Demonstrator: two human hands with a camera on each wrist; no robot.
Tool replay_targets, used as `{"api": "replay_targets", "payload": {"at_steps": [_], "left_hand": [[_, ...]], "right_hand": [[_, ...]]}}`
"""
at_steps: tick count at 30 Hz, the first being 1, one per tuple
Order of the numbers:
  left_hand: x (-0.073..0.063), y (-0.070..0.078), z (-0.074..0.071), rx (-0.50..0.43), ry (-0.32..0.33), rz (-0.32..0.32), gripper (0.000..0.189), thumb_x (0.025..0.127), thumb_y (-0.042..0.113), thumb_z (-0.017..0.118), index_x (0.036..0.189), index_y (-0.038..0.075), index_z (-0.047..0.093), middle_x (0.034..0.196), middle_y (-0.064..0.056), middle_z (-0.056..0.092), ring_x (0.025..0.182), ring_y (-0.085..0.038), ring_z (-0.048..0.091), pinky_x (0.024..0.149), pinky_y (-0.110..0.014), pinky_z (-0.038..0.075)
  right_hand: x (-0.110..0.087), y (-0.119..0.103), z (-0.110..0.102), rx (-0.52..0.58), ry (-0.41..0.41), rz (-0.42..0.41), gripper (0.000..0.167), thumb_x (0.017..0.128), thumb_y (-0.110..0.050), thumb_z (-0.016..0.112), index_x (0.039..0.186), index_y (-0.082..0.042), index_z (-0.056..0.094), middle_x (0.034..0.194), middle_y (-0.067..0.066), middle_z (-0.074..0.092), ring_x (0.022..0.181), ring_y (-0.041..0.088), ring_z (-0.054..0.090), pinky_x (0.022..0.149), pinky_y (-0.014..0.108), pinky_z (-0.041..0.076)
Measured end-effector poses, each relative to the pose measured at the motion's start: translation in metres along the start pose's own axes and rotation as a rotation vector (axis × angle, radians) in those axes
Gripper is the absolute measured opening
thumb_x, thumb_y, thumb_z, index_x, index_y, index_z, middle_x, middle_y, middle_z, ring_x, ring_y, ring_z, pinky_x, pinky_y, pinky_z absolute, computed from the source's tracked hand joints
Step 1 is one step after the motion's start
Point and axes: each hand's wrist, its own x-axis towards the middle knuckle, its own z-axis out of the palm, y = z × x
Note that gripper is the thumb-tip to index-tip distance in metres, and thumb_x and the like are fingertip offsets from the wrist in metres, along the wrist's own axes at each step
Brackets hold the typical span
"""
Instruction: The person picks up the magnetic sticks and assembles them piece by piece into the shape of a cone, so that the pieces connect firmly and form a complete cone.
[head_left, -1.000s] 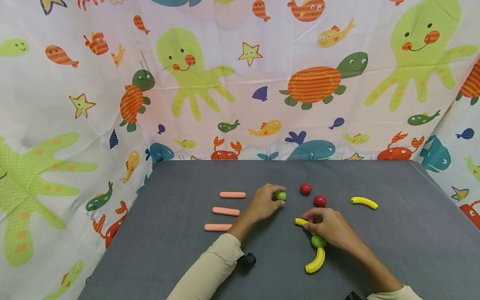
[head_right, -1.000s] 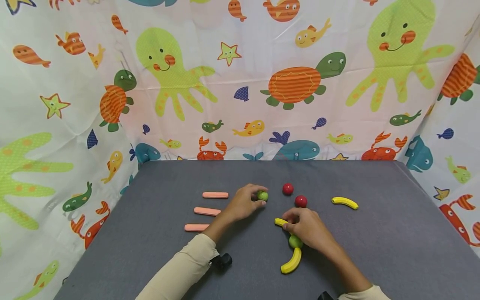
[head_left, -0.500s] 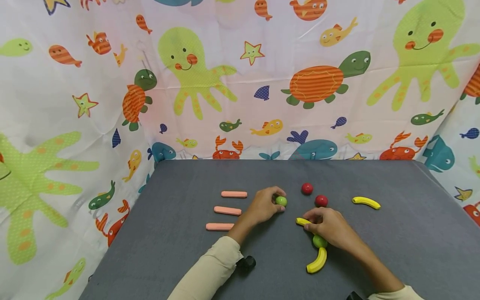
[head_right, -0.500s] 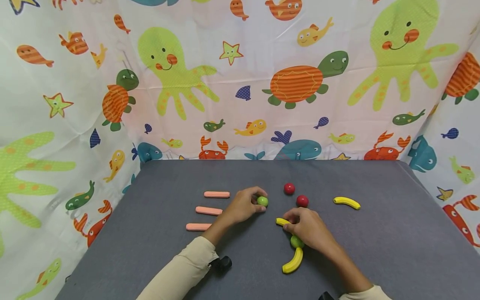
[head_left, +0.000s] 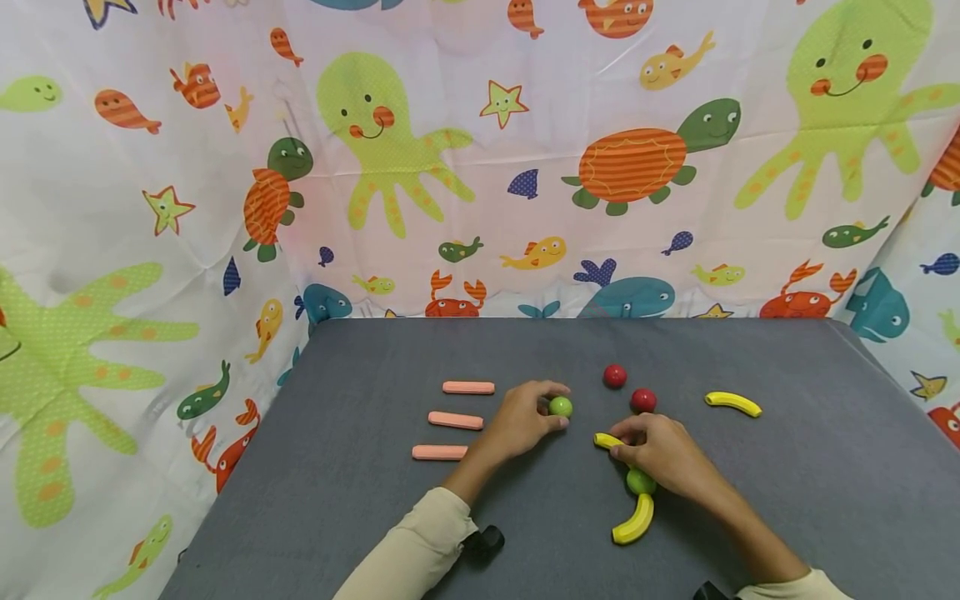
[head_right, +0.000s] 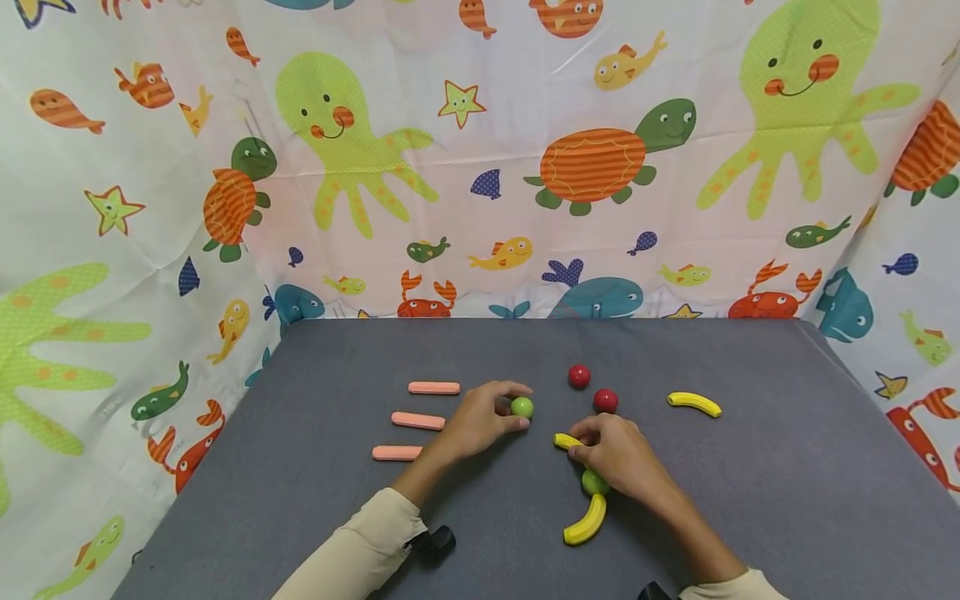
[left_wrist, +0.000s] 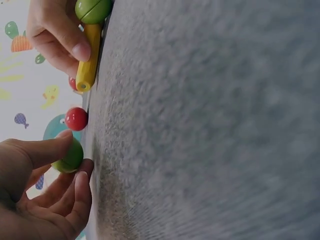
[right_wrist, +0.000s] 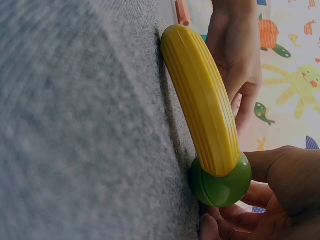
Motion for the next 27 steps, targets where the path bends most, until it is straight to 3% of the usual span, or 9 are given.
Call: {"api": "replay_targets", "payload": {"at_steps": [12, 17, 21, 27], "left_hand": [[-0.008, 0.009, 0.005, -0.08, 0.004, 0.031, 0.034, 0.089, 0.016, 0.088, 0.121, 0.015, 0.073, 0.119, 0.001, 0.074, 0.097, -0.008, 0.07, 0.085, -0.023, 0.056], [-0.01, 0.012, 0.007, -0.035, 0.001, 0.044, 0.041, 0.09, 0.019, 0.088, 0.128, 0.013, 0.075, 0.114, -0.001, 0.073, 0.096, -0.008, 0.069, 0.083, -0.021, 0.054], [-0.01, 0.014, 0.007, 0.009, -0.007, 0.051, 0.038, 0.089, 0.021, 0.089, 0.125, 0.014, 0.078, 0.107, 0.001, 0.07, 0.094, -0.008, 0.068, 0.081, -0.02, 0.053], [-0.011, 0.017, 0.01, -0.044, -0.039, 0.022, 0.033, 0.089, 0.019, 0.089, 0.119, 0.015, 0.076, 0.108, 0.005, 0.073, 0.093, -0.002, 0.068, 0.083, -0.019, 0.055]], "right_hand": [[-0.002, 0.001, -0.002, 0.036, 0.02, 0.009, 0.016, 0.091, -0.014, 0.082, 0.105, -0.008, 0.079, 0.085, -0.002, 0.069, 0.077, 0.014, 0.06, 0.063, 0.027, 0.048], [-0.003, 0.003, -0.003, 0.06, 0.03, -0.012, 0.016, 0.091, -0.015, 0.082, 0.105, -0.008, 0.077, 0.086, -0.002, 0.071, 0.077, 0.014, 0.062, 0.063, 0.027, 0.049], [-0.003, 0.003, -0.005, 0.069, 0.034, -0.016, 0.02, 0.091, -0.015, 0.082, 0.107, -0.005, 0.077, 0.085, -0.002, 0.07, 0.078, 0.015, 0.062, 0.062, 0.026, 0.049], [-0.004, 0.001, -0.004, 0.074, 0.039, -0.013, 0.022, 0.092, -0.016, 0.082, 0.109, -0.004, 0.077, 0.085, -0.001, 0.069, 0.078, 0.015, 0.061, 0.063, 0.025, 0.048]]}}
